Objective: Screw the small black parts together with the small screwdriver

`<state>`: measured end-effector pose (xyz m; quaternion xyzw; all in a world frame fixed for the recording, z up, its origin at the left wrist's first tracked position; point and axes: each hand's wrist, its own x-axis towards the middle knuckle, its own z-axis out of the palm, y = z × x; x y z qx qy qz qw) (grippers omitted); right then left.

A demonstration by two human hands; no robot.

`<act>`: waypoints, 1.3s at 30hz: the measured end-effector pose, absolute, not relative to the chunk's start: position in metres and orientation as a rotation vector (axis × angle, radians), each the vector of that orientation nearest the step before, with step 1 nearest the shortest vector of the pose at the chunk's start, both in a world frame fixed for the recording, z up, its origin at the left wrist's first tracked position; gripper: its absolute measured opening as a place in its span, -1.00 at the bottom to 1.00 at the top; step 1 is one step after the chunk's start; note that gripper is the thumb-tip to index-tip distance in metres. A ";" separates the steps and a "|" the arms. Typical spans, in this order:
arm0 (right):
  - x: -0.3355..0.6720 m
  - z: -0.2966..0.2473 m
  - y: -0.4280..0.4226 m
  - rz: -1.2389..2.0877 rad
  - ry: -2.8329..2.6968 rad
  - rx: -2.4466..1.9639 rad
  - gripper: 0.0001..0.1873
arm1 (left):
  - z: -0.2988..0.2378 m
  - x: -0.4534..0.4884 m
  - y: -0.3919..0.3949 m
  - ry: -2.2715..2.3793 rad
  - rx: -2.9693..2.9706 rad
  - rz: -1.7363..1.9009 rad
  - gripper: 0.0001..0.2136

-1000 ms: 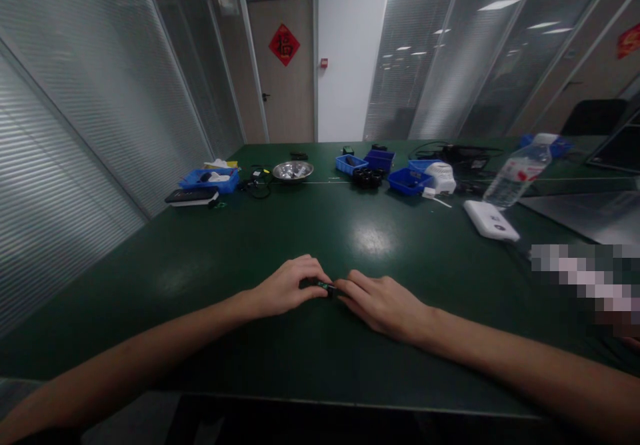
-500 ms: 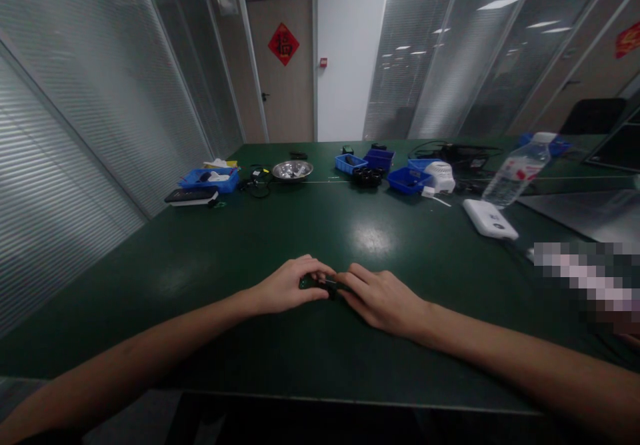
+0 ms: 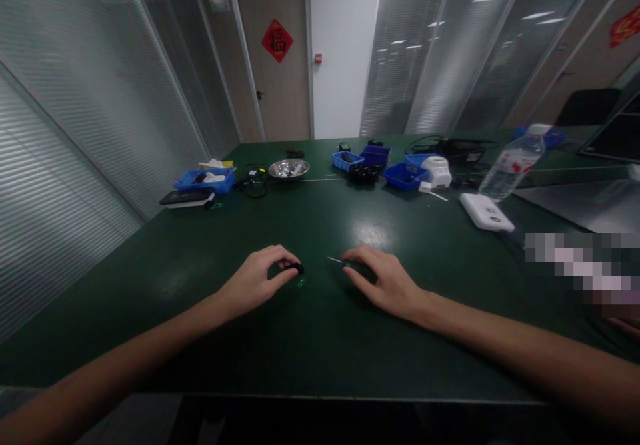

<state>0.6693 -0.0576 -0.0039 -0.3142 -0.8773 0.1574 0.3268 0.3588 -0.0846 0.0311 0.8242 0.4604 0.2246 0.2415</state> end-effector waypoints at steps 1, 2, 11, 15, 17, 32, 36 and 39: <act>0.669 -0.004 -0.058 0.410 -2.304 -0.824 -0.77 | 0.029 0.360 -0.089 1.286 2.242 0.602 -0.80; 0.669 -0.005 -0.058 0.411 -2.309 -0.822 -0.77 | 0.027 0.363 -0.093 1.296 2.247 0.592 -0.82; 0.669 -0.001 -0.060 0.455 -2.311 -0.842 -0.76 | 0.006 0.360 -0.083 1.334 2.348 0.500 -0.81; 0.670 0.000 -0.061 0.476 -2.324 -0.852 -0.77 | 0.005 0.321 -0.049 1.422 2.298 0.480 -0.74; 0.670 0.000 -0.061 0.474 -2.327 -0.849 -0.77 | 0.003 0.292 -0.027 1.505 2.259 0.472 -0.70; 0.668 0.002 -0.061 0.464 -2.339 -0.834 -0.78 | 0.006 0.055 0.030 2.309 1.842 0.459 -0.56; 0.668 0.001 -0.061 0.482 -2.342 -0.830 -0.78 | 0.003 0.054 0.025 2.430 1.889 0.440 -0.66; 0.669 0.000 -0.060 0.473 -2.346 -0.823 -0.78 | 0.000 0.056 0.024 2.447 1.966 0.426 -0.67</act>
